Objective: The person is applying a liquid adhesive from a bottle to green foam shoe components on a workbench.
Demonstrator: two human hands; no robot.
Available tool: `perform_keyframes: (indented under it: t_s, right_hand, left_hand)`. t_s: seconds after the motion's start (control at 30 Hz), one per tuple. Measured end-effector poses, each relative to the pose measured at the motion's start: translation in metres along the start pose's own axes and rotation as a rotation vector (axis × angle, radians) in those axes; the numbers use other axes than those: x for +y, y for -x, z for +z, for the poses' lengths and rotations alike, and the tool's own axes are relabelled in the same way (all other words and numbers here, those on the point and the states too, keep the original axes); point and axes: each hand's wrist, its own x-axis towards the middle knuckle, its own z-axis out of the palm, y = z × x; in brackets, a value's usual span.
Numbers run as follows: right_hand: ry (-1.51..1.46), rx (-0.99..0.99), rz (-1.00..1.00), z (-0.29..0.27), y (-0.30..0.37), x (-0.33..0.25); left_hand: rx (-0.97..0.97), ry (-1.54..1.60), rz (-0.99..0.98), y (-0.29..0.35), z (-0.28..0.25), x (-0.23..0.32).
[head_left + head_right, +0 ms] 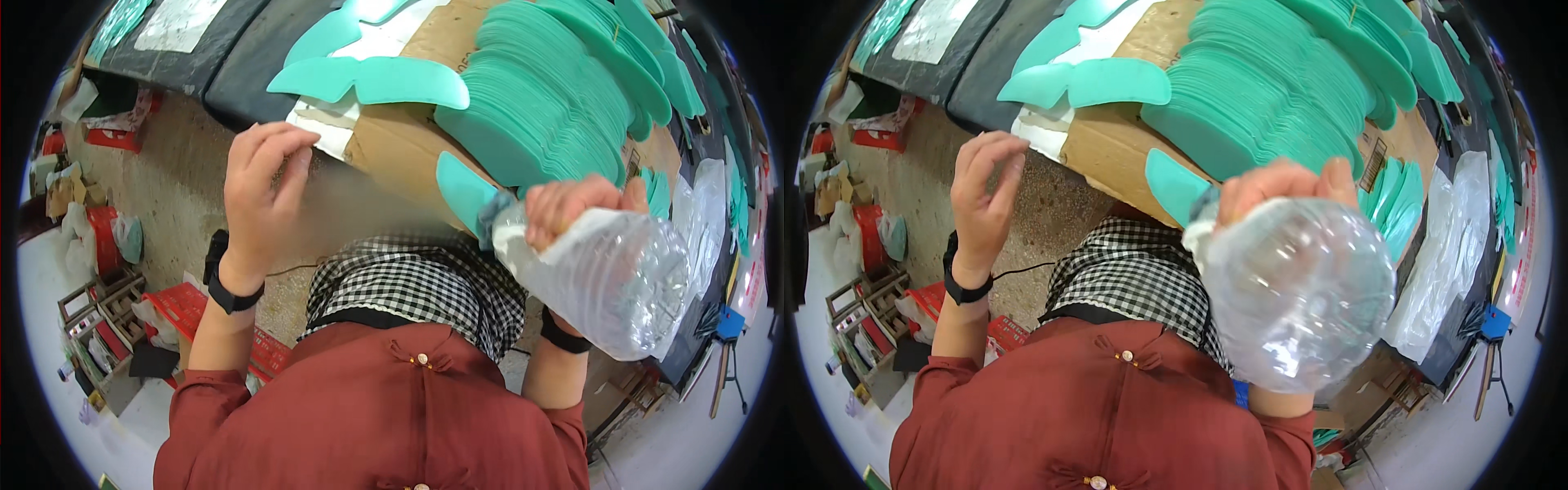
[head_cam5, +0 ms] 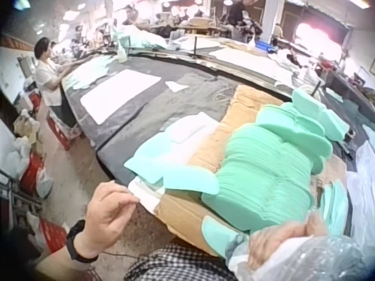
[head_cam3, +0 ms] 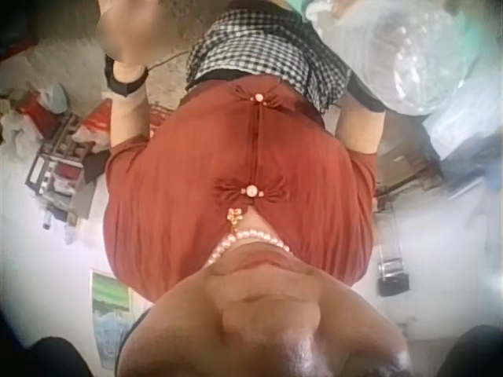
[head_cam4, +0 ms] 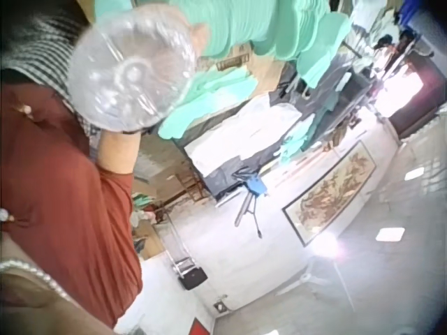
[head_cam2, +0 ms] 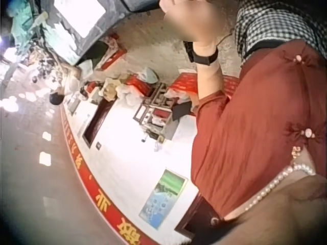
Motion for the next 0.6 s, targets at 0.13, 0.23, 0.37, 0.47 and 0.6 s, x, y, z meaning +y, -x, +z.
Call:
perform_keyframes:
  t_s: [0.13,0.23,0.37,0.47,0.6]
  right_hand:
    - [-0.175,0.273,-0.285,0.047,-0.041,0.039]
    - [0.118,0.198,0.107,0.055,-0.042,0.018]
    - [0.310,-0.119,-0.152,-0.011,0.031,-0.003]
    - [0.340,0.047,-0.279,-0.033,0.100,-0.017]
    - [0.347,0.273,-0.323,-0.026,0.113,-0.020]
  left_hand:
    - [0.066,0.079,0.035,-0.016,0.010,0.008]
    - [0.027,0.098,-0.005,-0.018,0.014,0.006]
    - [0.063,0.090,-0.131,-0.009,0.004,-0.027]
    - [0.088,0.264,-0.417,-0.005,-0.009,-0.054]
    - [0.118,0.510,-0.556,-0.011,-0.009,-0.075]
